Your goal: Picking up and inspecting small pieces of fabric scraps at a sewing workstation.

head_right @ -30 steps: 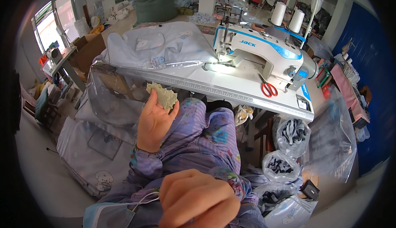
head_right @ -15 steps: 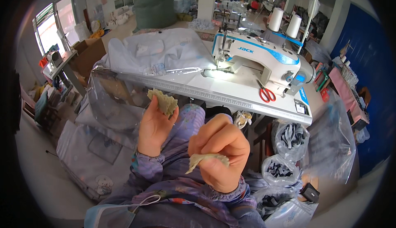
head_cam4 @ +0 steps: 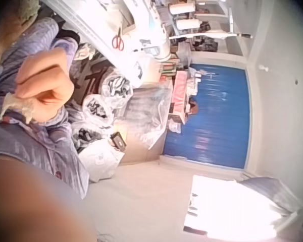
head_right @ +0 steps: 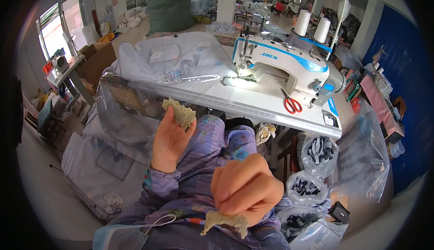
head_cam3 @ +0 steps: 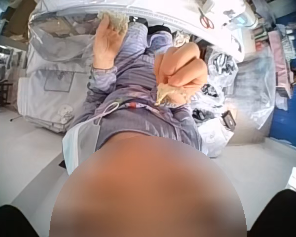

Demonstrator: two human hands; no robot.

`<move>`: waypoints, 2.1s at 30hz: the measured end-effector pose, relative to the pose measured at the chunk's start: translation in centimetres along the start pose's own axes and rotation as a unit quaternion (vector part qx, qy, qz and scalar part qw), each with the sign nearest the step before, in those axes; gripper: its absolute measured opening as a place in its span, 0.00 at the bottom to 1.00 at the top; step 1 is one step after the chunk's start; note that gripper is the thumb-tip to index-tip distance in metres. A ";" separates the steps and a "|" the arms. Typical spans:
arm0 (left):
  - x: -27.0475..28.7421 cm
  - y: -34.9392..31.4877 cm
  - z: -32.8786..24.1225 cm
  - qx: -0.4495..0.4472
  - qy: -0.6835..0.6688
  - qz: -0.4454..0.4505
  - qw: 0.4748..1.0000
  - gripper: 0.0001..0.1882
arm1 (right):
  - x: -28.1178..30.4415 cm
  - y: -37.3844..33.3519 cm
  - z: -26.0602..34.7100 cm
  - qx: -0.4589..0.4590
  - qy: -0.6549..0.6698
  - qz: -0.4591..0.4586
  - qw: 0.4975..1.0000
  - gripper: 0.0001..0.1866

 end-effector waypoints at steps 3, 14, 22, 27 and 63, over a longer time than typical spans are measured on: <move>-0.3 -0.2 -0.2 0.002 0.004 0.005 1.000 0.11 | -0.3 -0.3 0.3 0.021 -0.007 0.036 0.999 0.06; -1.2 -0.3 -0.2 -0.006 0.021 0.031 0.999 0.12 | -1.8 -0.6 0.8 0.035 -0.053 0.125 0.990 0.07; -1.9 -0.5 -0.1 -0.001 0.002 0.045 0.999 0.14 | -2.7 -0.6 1.1 0.032 -0.065 0.160 0.984 0.06; -2.0 -0.6 -0.1 -0.004 0.006 0.058 0.998 0.14 | -2.8 -0.6 1.1 0.036 -0.064 0.164 0.984 0.06; -2.4 -0.7 0.2 0.003 0.023 0.061 0.998 0.15 | -5.3 0.1 2.3 0.085 -0.104 0.237 0.962 0.03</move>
Point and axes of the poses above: each hand's wrist, its own y-axis towards the middle knuckle, its own x-axis out of the back of the hand, z = x × y, the point moved 10 cm from there along y, towards the middle knuckle, and after that the axes turned 14 degrees about -x, right-handed, at the moved point
